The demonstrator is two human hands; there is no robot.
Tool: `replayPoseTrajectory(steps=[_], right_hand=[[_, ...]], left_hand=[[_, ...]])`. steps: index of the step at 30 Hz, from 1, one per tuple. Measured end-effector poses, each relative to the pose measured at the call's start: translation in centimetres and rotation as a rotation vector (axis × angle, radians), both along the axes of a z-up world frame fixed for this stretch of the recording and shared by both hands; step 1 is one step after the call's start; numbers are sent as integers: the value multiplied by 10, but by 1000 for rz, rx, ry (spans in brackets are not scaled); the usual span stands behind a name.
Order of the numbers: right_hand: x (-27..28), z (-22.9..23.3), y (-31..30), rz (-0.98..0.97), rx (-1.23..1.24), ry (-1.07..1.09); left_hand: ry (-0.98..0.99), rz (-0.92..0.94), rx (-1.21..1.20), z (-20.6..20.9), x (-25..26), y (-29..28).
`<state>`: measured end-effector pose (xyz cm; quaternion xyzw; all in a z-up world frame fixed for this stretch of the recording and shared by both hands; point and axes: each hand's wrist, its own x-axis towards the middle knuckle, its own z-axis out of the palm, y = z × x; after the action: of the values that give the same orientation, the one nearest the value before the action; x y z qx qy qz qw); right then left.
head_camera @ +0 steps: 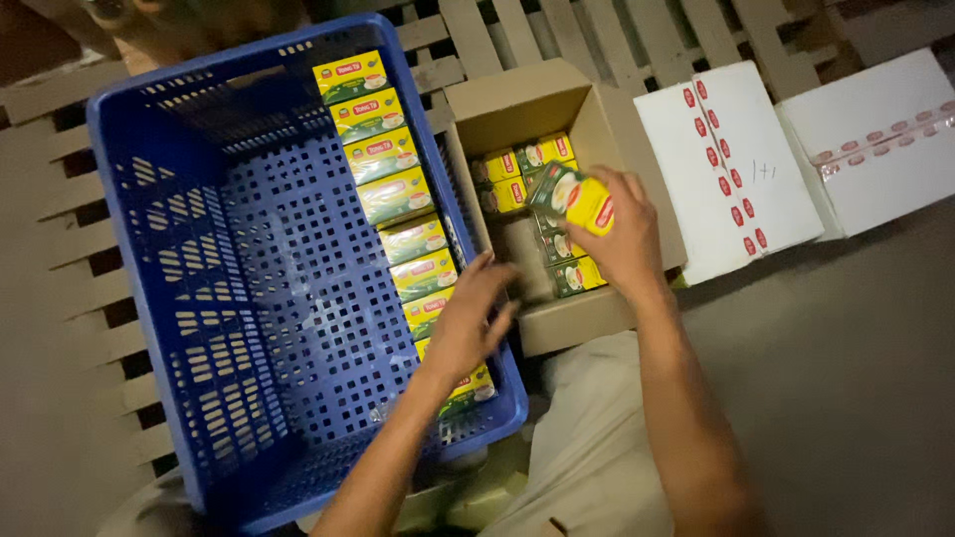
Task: The person transfers small yellow and green boxes from a blue plastic basket into a cardboard box. They pick up each box individually and place it into the cardboard box, arranging them in rows.
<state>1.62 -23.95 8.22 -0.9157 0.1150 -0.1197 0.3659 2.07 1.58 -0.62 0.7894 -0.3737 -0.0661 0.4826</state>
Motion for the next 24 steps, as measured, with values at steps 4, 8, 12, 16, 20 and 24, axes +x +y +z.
replayPoseTrajectory(steps=[4, 8, 12, 16, 20, 24], right_hand=[[11, -33, -6, -95, -123, 21], [42, -122, -36, 127, -393, 245], [65, -174, -28, 276, -199, 379], [81, -222, -18, 349, -127, 440], [83, -209, -12, 399, -227, 443], [79, -209, -11, 467, -551, 391]], left_hand=[[-233, -112, 152, 3, -16, 5], [-290, -129, 213, 9, -14, 6], [-328, -131, 136, 18, -9, 3], [-276, -102, 107, 12, -11, 0], [-236, -124, 95, 24, -4, -2], [-202, -116, 94, 20, -3, -4]])
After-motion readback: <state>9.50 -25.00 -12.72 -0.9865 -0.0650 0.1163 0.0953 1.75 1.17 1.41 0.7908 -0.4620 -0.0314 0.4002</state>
